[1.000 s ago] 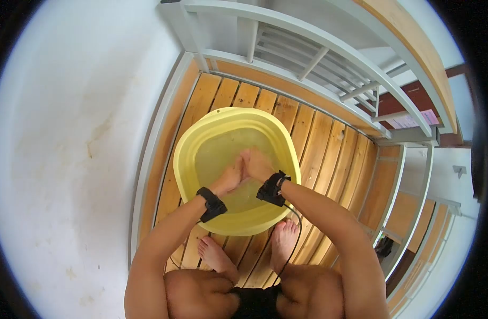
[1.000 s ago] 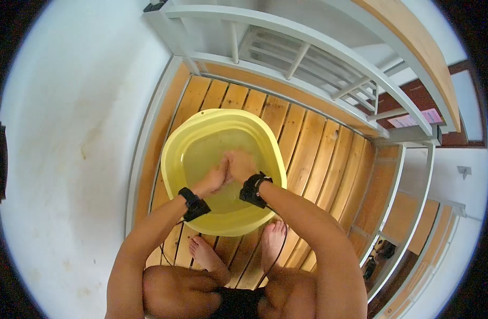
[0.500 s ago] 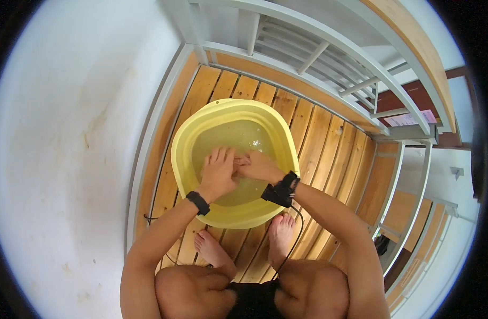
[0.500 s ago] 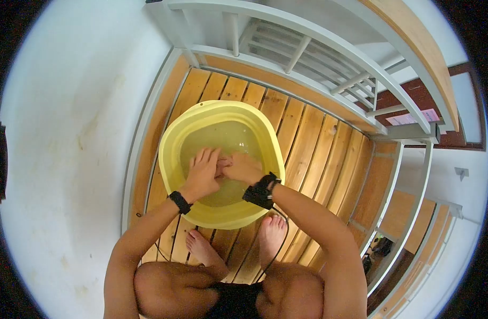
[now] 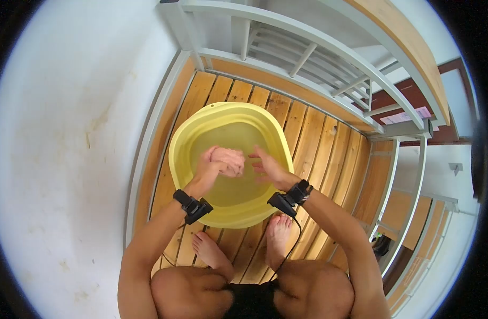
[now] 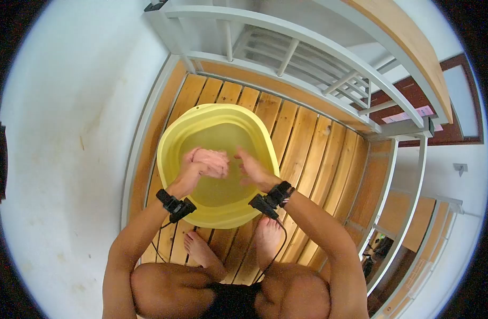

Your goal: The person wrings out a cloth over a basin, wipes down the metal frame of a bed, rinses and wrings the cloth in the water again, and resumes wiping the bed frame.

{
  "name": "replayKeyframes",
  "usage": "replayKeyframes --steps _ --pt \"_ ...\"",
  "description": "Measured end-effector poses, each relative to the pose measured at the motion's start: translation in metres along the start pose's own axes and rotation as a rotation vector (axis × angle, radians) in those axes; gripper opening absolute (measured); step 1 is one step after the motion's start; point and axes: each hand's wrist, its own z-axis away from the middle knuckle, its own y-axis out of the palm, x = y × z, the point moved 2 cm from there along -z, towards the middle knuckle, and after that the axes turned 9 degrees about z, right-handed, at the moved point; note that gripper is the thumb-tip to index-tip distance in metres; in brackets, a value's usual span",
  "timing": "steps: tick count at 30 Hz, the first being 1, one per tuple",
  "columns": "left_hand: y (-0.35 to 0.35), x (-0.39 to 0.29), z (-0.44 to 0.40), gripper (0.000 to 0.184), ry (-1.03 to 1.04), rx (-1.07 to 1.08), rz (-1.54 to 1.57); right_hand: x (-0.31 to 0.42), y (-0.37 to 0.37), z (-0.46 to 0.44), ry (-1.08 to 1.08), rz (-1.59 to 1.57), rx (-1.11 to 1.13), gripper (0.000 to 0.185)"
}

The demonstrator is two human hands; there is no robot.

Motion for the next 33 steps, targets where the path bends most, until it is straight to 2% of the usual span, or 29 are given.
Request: replayKeyframes --steps 1,3,4,6,7,9,11,15,16,18,20,21,23,24,25,26,27,29,31,33 --pt "0.002 -0.003 0.003 0.032 -0.014 0.019 0.117 -0.003 0.000 -0.005 -0.004 -0.009 -0.004 0.072" --pt "0.005 -0.011 0.006 0.032 -0.024 0.045 0.227 0.004 0.010 -0.007 -0.138 -0.278 0.381 0.074" --pt "0.007 -0.015 0.009 0.032 -0.044 0.078 0.323 0.008 0.014 -0.004 -0.144 -0.281 0.379 0.074" --pt "0.011 -0.019 0.013 0.032 -0.061 0.112 0.416 0.015 0.027 0.008 -0.143 -0.466 0.566 0.072" --pt "0.013 -0.019 0.014 0.031 -0.062 0.063 0.454 0.016 0.031 0.012 -0.148 -0.467 0.568 0.072" --pt "0.010 -0.015 0.012 0.029 -0.056 0.013 0.490 0.020 0.038 0.020 -0.235 -0.392 0.591 0.058" --pt "-0.001 0.003 0.006 0.027 0.005 -0.096 0.393 0.023 0.040 0.032 -0.296 -0.283 0.543 0.053" --pt "-0.002 0.003 0.002 0.021 -0.057 -0.010 0.299 0.018 0.044 0.010 -0.385 -0.002 0.443 0.042" --pt "0.008 -0.004 0.005 0.019 -0.041 0.005 0.232 0.021 0.047 0.014 -0.387 -0.003 0.440 0.042" --pt "0.014 -0.008 0.005 0.019 -0.029 0.025 0.162 0.024 0.049 0.022 -0.349 -0.021 0.373 0.024" --pt "0.011 -0.009 0.002 0.026 -0.036 0.113 -0.111 0.014 0.046 0.009 -0.304 -0.024 0.389 0.028" --pt "0.012 -0.015 0.007 0.026 -0.037 0.116 -0.111 0.010 0.044 0.005 -0.259 -0.027 0.407 0.032" --pt "0.016 -0.033 0.024 0.034 0.099 0.074 -0.485 0.013 0.040 0.007 -0.313 -0.109 0.422 0.030" --pt "0.011 -0.032 0.027 0.034 0.098 0.075 -0.484 0.017 0.037 0.010 -0.340 -0.147 0.430 0.030" --pt "0.006 -0.034 0.031 0.039 0.278 0.182 -0.647 0.021 0.035 0.014 -0.367 -0.185 0.440 0.029" --pt "0.005 -0.035 0.035 0.050 0.460 0.290 -0.808 0.023 0.031 0.021 -0.355 -0.220 0.510 0.039" --pt "0.004 -0.038 0.037 0.050 0.458 0.290 -0.806 0.026 0.029 0.027 -0.342 -0.257 0.581 0.051" --pt "0.009 -0.043 0.046 0.070 0.583 0.480 -1.145 0.033 0.028 0.030 -0.349 -0.214 0.630 0.052" --pt "0.008 -0.023 0.043 0.076 0.654 0.413 -1.124 0.043 0.030 0.037 -0.365 -0.161 0.680 0.053" --pt "0.012 -0.009 0.041 0.082 0.725 0.342 -1.101 0.048 0.033 0.046 -0.284 -0.021 0.613 0.035"
